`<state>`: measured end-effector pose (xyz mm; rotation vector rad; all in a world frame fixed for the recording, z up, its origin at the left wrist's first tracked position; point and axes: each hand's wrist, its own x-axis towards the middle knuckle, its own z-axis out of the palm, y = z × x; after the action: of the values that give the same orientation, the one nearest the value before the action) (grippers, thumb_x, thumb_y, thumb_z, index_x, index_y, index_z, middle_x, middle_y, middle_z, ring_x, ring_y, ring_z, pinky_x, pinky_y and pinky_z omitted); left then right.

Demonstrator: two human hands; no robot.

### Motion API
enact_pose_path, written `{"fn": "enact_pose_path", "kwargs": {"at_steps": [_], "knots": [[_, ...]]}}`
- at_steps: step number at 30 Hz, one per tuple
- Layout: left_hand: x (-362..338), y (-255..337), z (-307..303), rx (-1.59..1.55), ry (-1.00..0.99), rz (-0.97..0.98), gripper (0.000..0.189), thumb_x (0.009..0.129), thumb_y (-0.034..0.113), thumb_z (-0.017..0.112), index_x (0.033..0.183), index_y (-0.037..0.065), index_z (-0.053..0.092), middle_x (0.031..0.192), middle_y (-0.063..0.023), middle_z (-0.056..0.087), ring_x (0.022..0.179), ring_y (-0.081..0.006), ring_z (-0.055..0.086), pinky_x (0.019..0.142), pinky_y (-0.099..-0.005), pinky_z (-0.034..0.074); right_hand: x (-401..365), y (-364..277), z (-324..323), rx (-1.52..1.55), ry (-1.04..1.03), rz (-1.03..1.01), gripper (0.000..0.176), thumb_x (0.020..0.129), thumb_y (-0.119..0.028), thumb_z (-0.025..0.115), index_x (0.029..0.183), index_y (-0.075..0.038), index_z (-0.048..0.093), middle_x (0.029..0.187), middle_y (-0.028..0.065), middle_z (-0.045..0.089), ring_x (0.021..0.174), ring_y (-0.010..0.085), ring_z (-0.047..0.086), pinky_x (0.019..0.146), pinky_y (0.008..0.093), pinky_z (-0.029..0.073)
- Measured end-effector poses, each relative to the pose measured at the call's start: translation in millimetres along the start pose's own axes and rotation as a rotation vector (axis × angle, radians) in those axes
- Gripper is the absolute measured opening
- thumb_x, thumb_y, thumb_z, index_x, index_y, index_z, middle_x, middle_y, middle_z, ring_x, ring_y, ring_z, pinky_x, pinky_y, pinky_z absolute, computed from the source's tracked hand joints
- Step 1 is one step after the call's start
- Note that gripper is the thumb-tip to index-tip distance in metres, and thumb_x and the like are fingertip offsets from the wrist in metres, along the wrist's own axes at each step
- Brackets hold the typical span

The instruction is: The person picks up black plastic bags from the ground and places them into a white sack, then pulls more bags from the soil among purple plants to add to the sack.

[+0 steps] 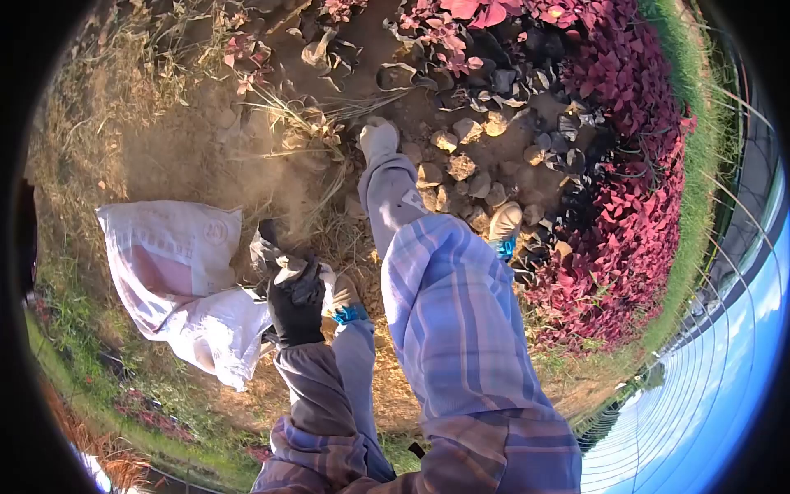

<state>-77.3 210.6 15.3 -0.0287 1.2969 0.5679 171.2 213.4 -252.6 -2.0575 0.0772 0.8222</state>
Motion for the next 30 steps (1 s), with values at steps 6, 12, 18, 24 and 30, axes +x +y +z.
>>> {"fn": "enact_pose_path", "kwargs": {"at_steps": [6, 12, 18, 24, 30], "knots": [[-1.2, -8.7, -24.2, -0.048, -0.031, -0.021, 0.018, 0.087, 0.012, 0.049, 0.094, -0.002, 0.059, 0.100, -0.0189, 0.064, 0.087, -0.0239, 0.066, 0.049, -0.0262, 0.045, 12.2, -15.5, 29.2, -0.552, 0.080, 0.153, 0.030, 0.082, -0.024, 0.057, 0.102, -0.002, 0.059, 0.099, 0.0248, 0.063, 0.091, 0.0397, 0.063, 0.072, 0.0477, 0.051], [-8.6, -9.5, -14.5, -0.031, 0.026, 0.017, 0.016, 0.081, 0.006, 0.057, 0.095, -0.002, 0.059, 0.096, -0.0183, 0.065, 0.056, -0.0105, 0.056, 0.043, -0.0231, 0.040, -51.9, -71.1, 13.6, -0.741, 0.184, -0.155, 0.035, 0.080, -0.020, 0.063, 0.113, -0.010, 0.055, 0.109, 0.0190, 0.054, 0.091, 0.0359, 0.063, 0.074, 0.0464, 0.052], [-13.7, -7.3, -18.6, -0.061, -0.022, -0.072, 0.030, 0.088, 0.008, 0.049, 0.114, -0.007, 0.052, 0.086, -0.0129, 0.061, 0.042, -0.0046, 0.037, 0.043, -0.0182, 0.035, -24.3, -40.3, 24.7, -0.709, 0.244, -0.252, 0.024, 0.083, -0.016, 0.058, 0.106, -0.010, 0.061, 0.107, 0.0179, 0.055, 0.092, 0.0337, 0.063, 0.073, 0.0428, 0.053], [-14.5, -16.9, -8.5, 0.012, -0.004, -0.079, 0.032, 0.088, 0.010, 0.049, 0.115, -0.007, 0.051, 0.083, -0.0116, 0.060, 0.042, -0.0047, 0.036, 0.043, -0.0180, 0.033, -23.2, -41.2, -1.7, -0.693, 0.135, -0.122, 0.036, 0.078, -0.037, 0.065, 0.097, -0.006, 0.067, 0.108, 0.0190, 0.061, 0.099, 0.0355, 0.060, 0.084, 0.0399, 0.050], [-8.4, -26.1, -13.5, -0.104, -0.090, -0.155, 0.032, 0.089, 0.013, 0.049, 0.115, -0.005, 0.052, 0.102, -0.0203, 0.063, 0.041, -0.0035, 0.037, 0.044, -0.0186, 0.035, -54.5, -38.8, 7.6, -0.238, -0.060, -0.110, 0.038, 0.064, -0.023, 0.079, 0.086, -0.005, 0.054, 0.086, 0.0174, 0.064, 0.082, 0.0344, 0.062, 0.075, 0.0400, 0.047]]}}
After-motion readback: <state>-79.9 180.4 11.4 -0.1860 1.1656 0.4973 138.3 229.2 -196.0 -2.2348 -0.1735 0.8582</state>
